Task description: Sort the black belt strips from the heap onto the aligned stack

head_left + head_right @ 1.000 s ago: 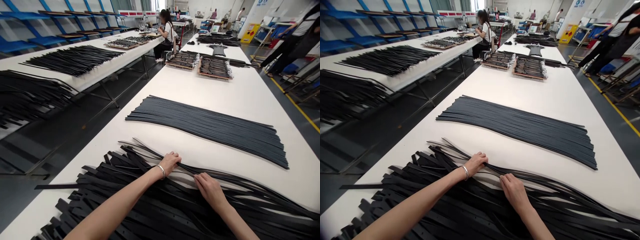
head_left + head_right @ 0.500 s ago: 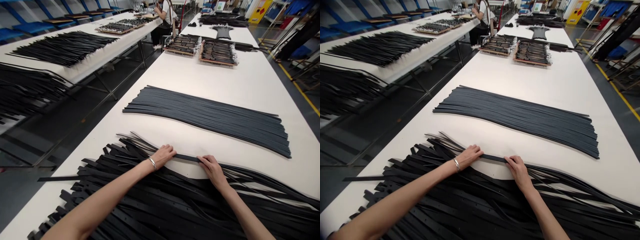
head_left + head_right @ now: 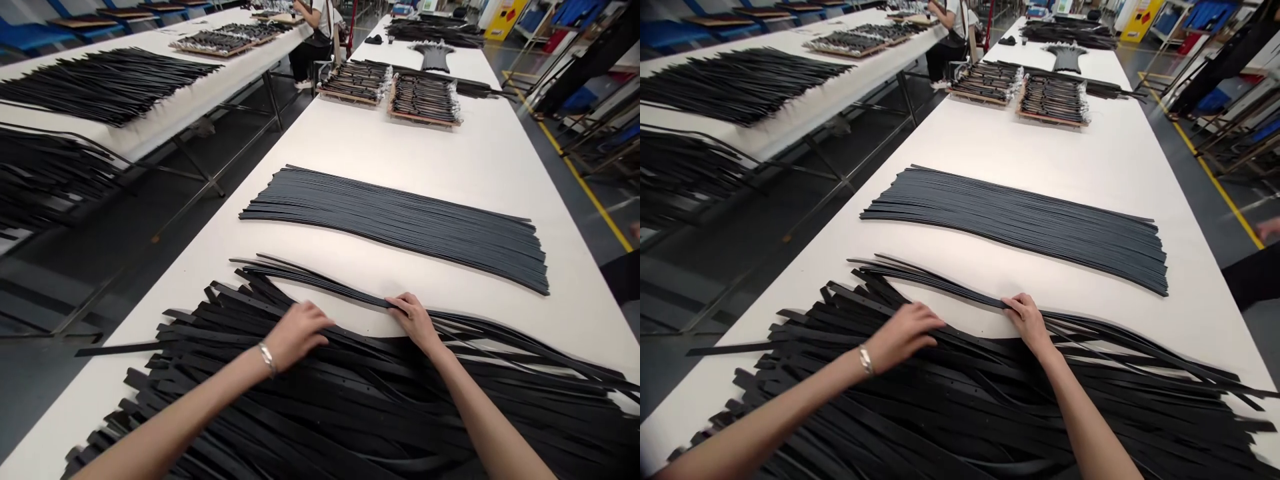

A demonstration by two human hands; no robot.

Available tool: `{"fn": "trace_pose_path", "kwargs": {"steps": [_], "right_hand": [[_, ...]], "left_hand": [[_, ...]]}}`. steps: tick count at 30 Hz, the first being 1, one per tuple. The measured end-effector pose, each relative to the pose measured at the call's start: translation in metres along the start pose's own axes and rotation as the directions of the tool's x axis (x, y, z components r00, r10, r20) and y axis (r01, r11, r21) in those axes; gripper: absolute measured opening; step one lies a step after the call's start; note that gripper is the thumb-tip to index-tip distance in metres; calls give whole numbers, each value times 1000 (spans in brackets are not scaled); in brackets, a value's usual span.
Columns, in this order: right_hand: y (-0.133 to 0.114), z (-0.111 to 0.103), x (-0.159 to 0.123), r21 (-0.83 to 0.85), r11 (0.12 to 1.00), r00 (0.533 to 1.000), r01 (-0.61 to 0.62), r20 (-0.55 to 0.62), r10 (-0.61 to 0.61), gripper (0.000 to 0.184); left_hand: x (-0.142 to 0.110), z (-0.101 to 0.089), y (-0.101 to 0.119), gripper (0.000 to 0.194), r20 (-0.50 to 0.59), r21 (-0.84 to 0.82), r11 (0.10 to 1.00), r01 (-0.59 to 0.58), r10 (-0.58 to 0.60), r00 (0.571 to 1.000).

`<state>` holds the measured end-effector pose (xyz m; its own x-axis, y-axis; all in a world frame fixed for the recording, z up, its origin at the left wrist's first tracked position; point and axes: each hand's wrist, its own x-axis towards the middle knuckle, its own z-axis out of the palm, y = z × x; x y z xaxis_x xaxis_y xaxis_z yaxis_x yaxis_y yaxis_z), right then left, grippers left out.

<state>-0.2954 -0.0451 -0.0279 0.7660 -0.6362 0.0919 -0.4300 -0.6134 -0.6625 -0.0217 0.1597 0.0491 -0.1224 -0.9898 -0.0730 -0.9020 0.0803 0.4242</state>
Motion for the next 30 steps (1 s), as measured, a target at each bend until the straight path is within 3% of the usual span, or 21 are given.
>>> {"fn": "trace_pose_path", "kwargs": {"steps": [2,5,10,14,18,22,26,30], "right_hand": [[0,0,0,5,1000,1000,-9,2,9,30],[0,1,1,29,1000,1000,-10,3,10,30],[0,1,2,40,999,1000,-20,20,20,30],[-1,1,4,38,999,1000,-22,20,22,29],[-2,1,5,28,999,1000,-24,3,24,28],[-2,1,5,28,999,1000,-29,7,29,28],[-2,2,4,42,998,999,-41,4,41,28],[-3,1,4,48,998,999,-44,14,43,29]], "left_hand": [[19,22,25,13,95,-72,996,-50,57,994],[38,39,25,10,134,-115,993,-2,17,991],[62,42,3,9,110,-243,968,62,-36,993],[88,45,3,12,33,-258,959,120,-116,993],[103,41,0,12,30,-285,951,117,-114,993],[95,36,-2,7,32,-237,969,66,-60,998],[67,43,6,14,7,40,995,-95,94,996],[43,56,9,28,-38,35,999,-31,32,999]]}}
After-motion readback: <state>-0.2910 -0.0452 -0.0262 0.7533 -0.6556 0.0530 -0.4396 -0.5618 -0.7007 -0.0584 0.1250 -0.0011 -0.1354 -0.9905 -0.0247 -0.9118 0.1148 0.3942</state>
